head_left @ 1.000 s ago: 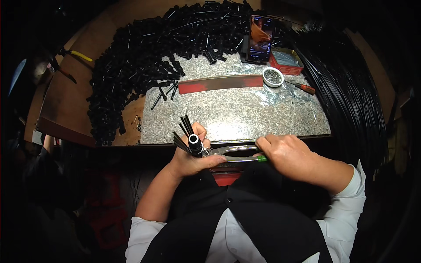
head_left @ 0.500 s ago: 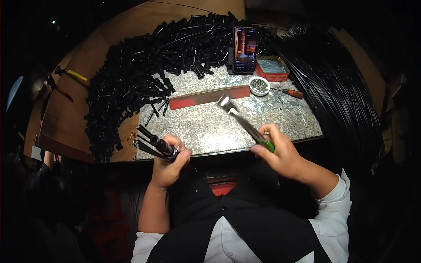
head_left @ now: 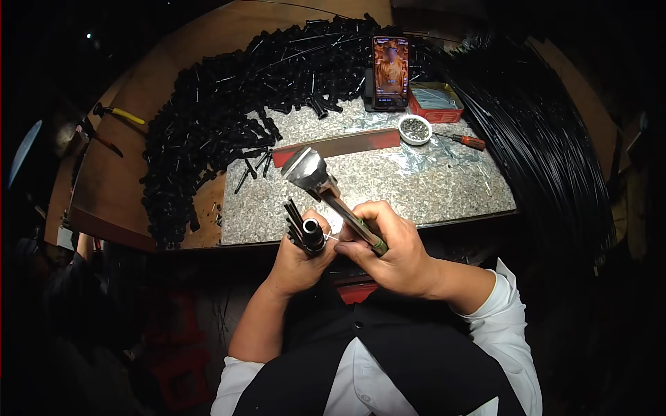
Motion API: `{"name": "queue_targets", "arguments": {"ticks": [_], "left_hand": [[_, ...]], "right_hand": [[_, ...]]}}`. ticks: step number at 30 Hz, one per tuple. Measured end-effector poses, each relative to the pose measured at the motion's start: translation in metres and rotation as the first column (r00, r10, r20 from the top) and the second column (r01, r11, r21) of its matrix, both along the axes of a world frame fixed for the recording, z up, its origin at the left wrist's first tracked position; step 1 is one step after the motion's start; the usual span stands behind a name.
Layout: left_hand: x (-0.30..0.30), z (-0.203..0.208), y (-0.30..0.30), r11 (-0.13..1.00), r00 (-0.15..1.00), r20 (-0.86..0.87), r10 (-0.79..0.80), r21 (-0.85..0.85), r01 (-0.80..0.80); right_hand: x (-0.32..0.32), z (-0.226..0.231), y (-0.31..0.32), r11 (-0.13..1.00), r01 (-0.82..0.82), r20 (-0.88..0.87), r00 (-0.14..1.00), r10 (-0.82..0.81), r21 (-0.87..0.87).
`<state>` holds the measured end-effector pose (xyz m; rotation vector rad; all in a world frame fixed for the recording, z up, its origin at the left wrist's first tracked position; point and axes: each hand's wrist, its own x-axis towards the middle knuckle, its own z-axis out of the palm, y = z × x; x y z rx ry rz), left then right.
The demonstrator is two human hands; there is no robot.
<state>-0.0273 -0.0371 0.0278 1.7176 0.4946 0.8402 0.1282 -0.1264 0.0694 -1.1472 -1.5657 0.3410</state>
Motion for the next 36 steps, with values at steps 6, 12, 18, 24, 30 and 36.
{"name": "queue_targets", "arguments": {"ticks": [6,12,18,24,30,36], "left_hand": [[-0.006,0.005,0.006,0.991,0.991,-0.046,-0.126,0.050,0.128],[-0.005,0.007,0.010,0.982,0.983,-0.031,-0.180,0.060,0.181],[-0.006,0.002,0.008,0.986,0.986,-0.008,-0.168,-0.006,0.168],[-0.003,0.005,0.006,0.974,0.979,0.013,-0.202,-0.107,0.202],[0.003,0.000,0.001,0.988,0.996,-0.030,-0.081,-0.138,0.076],[0.004,0.000,-0.006,0.982,0.999,0.029,-0.026,-0.187,0.031]], "right_hand": [[0.004,0.005,0.001,1.000,0.007,0.090,0.996,-0.005,-0.022],[0.007,-0.001,0.007,0.999,-0.048,0.041,0.998,0.048,-0.008],[0.010,-0.001,0.010,0.998,-0.064,0.066,0.996,0.066,-0.026],[0.012,0.000,0.009,0.988,-0.125,-0.034,0.992,0.122,-0.089],[0.008,-0.004,0.004,0.988,-0.071,-0.043,0.997,0.066,-0.135],[0.004,-0.002,0.002,0.991,-0.051,-0.040,0.998,0.047,-0.124]]}}
